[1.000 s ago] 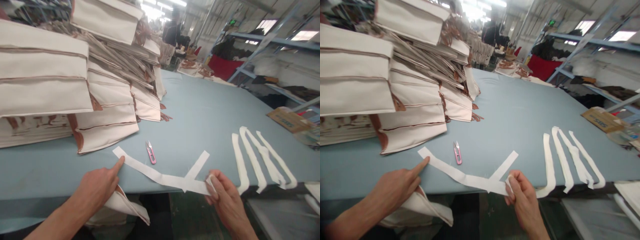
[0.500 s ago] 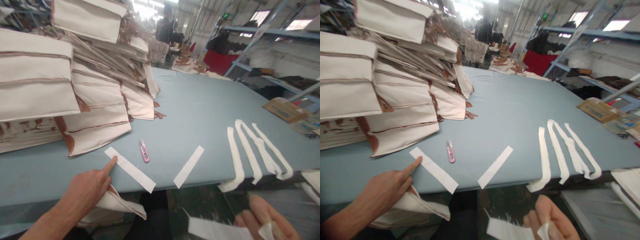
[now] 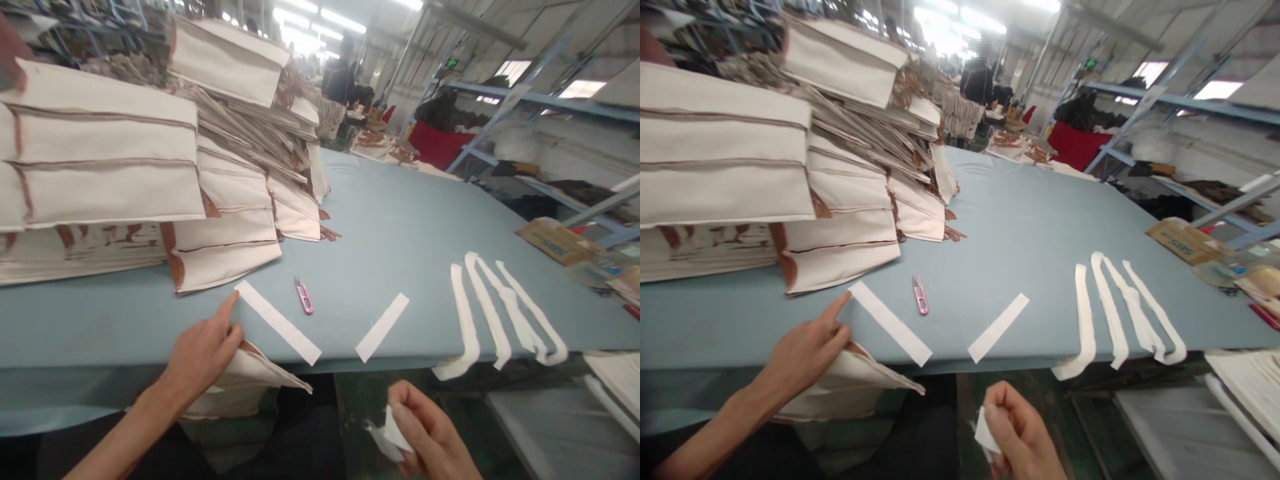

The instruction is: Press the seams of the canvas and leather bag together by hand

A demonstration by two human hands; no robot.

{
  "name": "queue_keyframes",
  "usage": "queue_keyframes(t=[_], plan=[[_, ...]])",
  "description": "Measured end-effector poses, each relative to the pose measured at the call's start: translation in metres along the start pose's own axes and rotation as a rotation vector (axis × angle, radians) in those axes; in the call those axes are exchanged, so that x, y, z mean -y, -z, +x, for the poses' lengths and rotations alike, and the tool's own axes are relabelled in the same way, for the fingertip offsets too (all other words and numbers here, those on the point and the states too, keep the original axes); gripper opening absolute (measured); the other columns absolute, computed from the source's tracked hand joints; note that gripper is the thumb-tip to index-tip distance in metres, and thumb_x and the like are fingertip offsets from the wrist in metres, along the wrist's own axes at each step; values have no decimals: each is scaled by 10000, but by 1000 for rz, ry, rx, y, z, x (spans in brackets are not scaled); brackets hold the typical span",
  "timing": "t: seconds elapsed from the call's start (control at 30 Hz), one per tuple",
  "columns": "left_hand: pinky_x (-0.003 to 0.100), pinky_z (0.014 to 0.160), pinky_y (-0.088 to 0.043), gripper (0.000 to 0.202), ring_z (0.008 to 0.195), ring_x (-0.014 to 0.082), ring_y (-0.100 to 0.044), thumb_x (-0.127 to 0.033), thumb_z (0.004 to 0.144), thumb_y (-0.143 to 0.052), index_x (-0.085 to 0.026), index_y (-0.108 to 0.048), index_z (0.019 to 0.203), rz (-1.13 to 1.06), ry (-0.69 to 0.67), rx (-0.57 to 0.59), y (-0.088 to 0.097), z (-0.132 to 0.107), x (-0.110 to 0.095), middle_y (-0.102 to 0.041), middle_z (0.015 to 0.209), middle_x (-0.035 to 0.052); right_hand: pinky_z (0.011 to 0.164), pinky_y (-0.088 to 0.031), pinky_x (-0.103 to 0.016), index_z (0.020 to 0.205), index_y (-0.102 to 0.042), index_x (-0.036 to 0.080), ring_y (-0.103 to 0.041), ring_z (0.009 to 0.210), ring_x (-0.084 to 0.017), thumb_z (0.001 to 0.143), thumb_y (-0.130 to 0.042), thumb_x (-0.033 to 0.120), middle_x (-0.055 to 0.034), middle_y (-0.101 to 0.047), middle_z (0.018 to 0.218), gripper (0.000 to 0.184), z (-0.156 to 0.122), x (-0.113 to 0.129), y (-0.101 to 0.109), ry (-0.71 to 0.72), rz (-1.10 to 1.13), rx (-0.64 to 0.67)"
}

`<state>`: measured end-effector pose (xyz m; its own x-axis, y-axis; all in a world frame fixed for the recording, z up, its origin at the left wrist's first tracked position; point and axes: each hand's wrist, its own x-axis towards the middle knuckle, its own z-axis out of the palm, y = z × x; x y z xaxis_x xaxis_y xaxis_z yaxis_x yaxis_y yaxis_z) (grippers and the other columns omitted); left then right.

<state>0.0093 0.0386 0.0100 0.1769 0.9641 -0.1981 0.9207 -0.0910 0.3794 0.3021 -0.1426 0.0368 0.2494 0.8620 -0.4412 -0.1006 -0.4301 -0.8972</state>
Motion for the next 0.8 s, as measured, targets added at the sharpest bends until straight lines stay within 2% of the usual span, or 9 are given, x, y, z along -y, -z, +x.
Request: queue_keyframes(t=[0.1, 0.17, 0.23, 0.37, 0.47, 0.57, 0.67, 0.73, 0.8], plan=[[351, 725, -451, 537, 883, 323, -745, -445, 998, -350, -181, -567, 1413, -124, 19, 11, 8, -9, 1, -781, 827, 48, 450, -290, -177, 810, -589, 205, -331, 427, -58, 820, -736, 760, 89, -433, 511, 575, -2, 10, -21, 7, 67, 58], [335, 710, -430, 491, 808, 287, -715, -522, 985, -354, -215, -662, 1214, -199, 15, 12, 11, -18, 4, -744, 791, 23, 437, -263, -175, 829, -583, 212, -331, 423, -64, 838, -740, 730, 94, -412, 498, 542, -4, 19, -36, 48, 160, 111], [318, 715, -417, 484, 763, 251, -672, -583, 973, -352, -230, -680, 1009, -317, -10, 37, 8, -29, 7, -695, 757, 1, 425, -254, -176, 817, -570, 216, -325, 424, -71, 852, -737, 708, 96, -393, 498, 521, -6, 32, -55, 106, 229, 175], [292, 697, -387, 478, 729, 210, -591, -604, 958, -407, -216, -598, 755, -593, -97, 202, -19, -52, 16, -588, 681, -24, 450, -372, -184, 787, -574, 221, -316, 440, -80, 864, -737, 695, 110, -350, 508, 508, -8, 70, -100, 215, 318, 288], [276, 676, -379, 346, 743, 201, -589, -448, 897, -526, -193, -648, 697, -694, -146, 349, -49, -71, 17, -606, 688, -18, 534, -477, -207, 798, -621, 228, -388, 475, -94, 927, -717, 623, 96, -402, 529, 426, -7, 97, -133, 300, 424, 365], [268, 750, -429, 210, 844, 213, -621, -316, 809, -630, -193, -792, 865, -812, -147, 476, -69, -89, 9, -682, 804, -5, 606, -515, -212, 825, -668, 244, -474, 519, -104, 992, -672, 547, 74, -473, 567, 345, -6, 114, -156, 410, 439, 462], [253, 683, -453, 473, 761, 194, -609, -293, 756, -727, -219, -769, 1222, -946, -126, 561, -71, -104, -5, -672, 776, -25, 625, -516, -220, 853, -684, 257, -502, 543, -114, 1022, -630, 526, 59, -509, 590, 323, -7, 114, -162, 471, 406, 514], [242, 673, -484, 646, 775, 192, -629, -305, 697, -812, -234, -709, 1330, -1034, -130, 596, -66, -112, -11, -711, 844, -21, 596, -489, -225, 860, -680, 256, -500, 550, -128, 1039, -595, 525, 47, -512, 586, 334, -9, 102, -157, 480, 388, 495], [260, 768, -533, 807, 886, 217, -669, -330, 628, -891, -246, -660, 1397, -1214, -139, 573, -60, -119, -13, -755, 997, 8, 555, -446, -233, 841, -673, 245, -494, 542, -138, 1043, -571, 537, 33, -512, 569, 369, -12, 79, -146, 481, 350, 483]])
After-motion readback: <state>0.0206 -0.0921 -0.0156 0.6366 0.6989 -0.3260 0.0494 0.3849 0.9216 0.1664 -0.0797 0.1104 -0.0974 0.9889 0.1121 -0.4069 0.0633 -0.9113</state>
